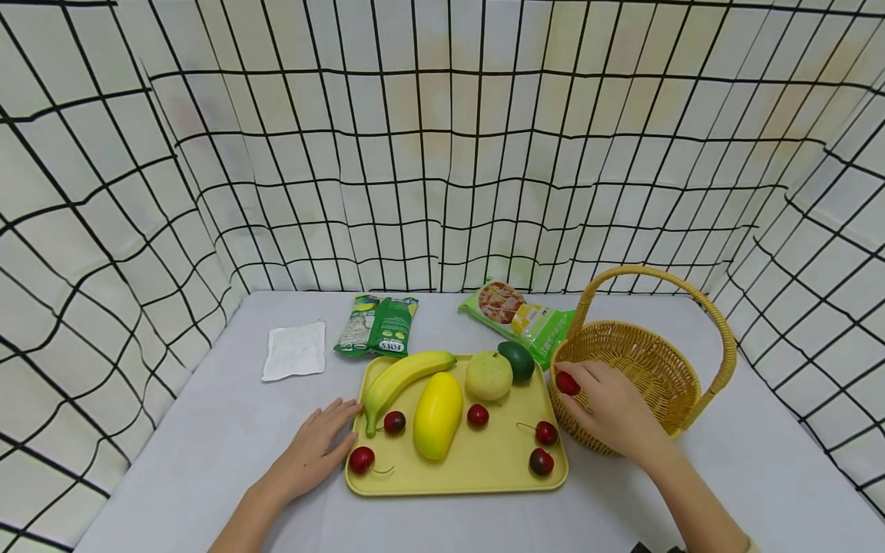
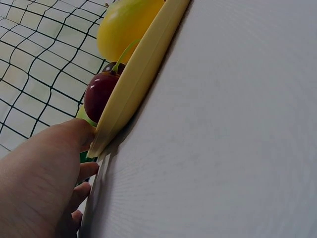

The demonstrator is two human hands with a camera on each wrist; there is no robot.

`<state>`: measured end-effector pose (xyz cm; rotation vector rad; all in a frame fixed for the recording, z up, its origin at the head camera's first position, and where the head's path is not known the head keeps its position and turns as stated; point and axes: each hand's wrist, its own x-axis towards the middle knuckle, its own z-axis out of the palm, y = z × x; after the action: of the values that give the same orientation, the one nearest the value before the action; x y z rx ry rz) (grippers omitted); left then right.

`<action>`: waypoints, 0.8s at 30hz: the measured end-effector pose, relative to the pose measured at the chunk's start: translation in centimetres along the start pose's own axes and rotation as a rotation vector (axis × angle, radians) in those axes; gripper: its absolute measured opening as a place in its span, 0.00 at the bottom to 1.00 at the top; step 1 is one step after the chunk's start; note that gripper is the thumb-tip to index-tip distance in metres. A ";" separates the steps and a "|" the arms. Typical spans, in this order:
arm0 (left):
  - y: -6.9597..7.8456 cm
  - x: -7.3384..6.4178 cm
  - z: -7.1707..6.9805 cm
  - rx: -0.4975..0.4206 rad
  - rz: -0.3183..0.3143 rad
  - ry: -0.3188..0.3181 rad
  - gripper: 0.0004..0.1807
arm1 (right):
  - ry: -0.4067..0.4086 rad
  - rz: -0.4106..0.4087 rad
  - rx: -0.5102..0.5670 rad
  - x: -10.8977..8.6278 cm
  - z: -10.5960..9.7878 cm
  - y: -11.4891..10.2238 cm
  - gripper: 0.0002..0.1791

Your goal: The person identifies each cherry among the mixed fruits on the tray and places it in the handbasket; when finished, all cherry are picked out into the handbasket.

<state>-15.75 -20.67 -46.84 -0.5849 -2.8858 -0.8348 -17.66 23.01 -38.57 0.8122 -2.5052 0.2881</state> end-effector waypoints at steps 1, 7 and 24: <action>0.0 0.0 0.0 0.000 -0.001 0.000 0.24 | 0.002 0.002 -0.001 0.0 0.1 0.2 0.22; -0.1 0.0 -0.1 0.001 -0.005 -0.002 0.24 | -0.028 0.046 0.016 -0.2 0.5 1.2 0.22; 0.0 0.0 0.0 -0.001 -0.032 -0.018 0.25 | -0.136 0.170 0.025 -0.8 2.1 3.6 0.20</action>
<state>-15.71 -20.68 -46.88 -0.5512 -2.9185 -0.8388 -20.06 25.61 -40.95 0.6493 -2.7093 0.3323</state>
